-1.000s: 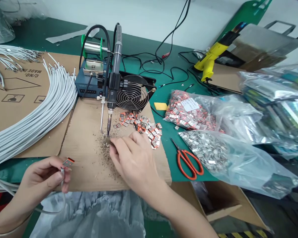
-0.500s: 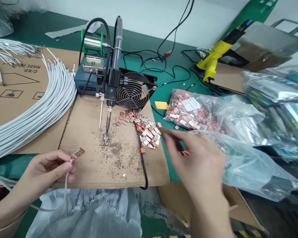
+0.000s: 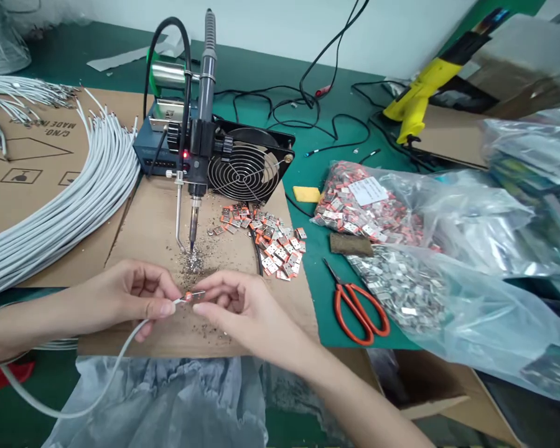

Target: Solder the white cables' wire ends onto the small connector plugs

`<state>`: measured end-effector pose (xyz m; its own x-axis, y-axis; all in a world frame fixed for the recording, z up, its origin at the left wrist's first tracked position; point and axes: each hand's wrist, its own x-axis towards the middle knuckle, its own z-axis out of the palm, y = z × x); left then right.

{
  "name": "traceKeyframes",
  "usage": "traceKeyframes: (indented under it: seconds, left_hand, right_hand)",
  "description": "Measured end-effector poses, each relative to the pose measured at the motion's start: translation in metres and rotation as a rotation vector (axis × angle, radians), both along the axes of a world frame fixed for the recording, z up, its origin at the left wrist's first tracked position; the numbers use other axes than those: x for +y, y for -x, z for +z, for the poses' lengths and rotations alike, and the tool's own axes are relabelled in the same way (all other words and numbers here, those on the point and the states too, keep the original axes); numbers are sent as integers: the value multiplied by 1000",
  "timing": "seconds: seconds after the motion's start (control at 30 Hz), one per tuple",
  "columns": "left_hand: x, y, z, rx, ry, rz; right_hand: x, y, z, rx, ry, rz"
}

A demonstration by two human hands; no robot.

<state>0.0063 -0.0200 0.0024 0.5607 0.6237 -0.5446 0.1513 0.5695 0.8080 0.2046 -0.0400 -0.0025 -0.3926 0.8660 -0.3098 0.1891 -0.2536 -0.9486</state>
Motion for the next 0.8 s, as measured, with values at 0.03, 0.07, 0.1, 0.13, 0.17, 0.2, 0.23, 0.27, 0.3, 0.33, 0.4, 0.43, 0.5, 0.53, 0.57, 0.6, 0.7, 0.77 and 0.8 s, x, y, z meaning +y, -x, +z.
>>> traceKeyframes:
  seconds: [0.03, 0.07, 0.1, 0.13, 0.17, 0.2, 0.23, 0.27, 0.3, 0.33, 0.4, 0.43, 0.5, 0.53, 0.57, 0.6, 0.7, 0.77, 0.8]
  left_hand:
    - [3, -1, 0, 16, -15, -7]
    - [5, -1, 0, 28, -30, -7]
    - [7, -1, 0, 36, -50, -9]
    - [10, -1, 1, 42, -76, -14]
    - [11, -1, 1, 47, -106, -17]
    - [13, -1, 1, 52, -131, -22]
    - [15, 0, 1, 61, -148, -26]
    - [17, 0, 0, 76, -156, -27]
    - [18, 0, 0, 95, -157, -26]
    - [20, -1, -1, 117, -160, -25]
    - [24, -2, -3, 163, -185, -25]
    - [25, -2, -3, 182, -213, -26]
    - [29, -3, -4, 205, -295, -32]
    - [30, -3, -4, 215, -336, -36]
    - [31, -3, -4, 225, -368, -39]
    - [32, -2, -4, 234, -389, -39]
    - [32, -2, -3, 249, -387, -30]
    - [32, -3, -3, 249, -374, -23]
    - [32, -4, -2, 251, -369, -19]
  right_hand:
    - [4, 1, -1, 48, 56, -25]
    - [7, 2, -3, 80, 102, -43]
    - [10, 2, -4, 103, 137, -55]
    - [12, 2, -5, 119, 161, -66]
    - [14, 2, -5, 131, 175, -77]
    - [16, 3, -6, 139, 182, -88]
    - [17, 3, -7, 144, 187, -99]
    - [19, 4, -7, 142, 189, -108]
    - [20, 5, -8, 134, 191, -114]
    - [22, 6, -9, 123, 191, -119]
    - [26, 7, -11, 106, 192, -127]
    - [28, 8, -11, 107, 190, -134]
    - [32, 8, -13, 128, 186, -144]
    - [34, 9, -13, 142, 183, -149]
    - [36, 9, -14, 154, 180, -154]
    - [37, 9, -14, 162, 177, -161]
    - [38, 9, -14, 169, 160, -177]
    - [38, 9, -14, 167, 153, -179]
    - [38, 8, -14, 164, 153, -180]
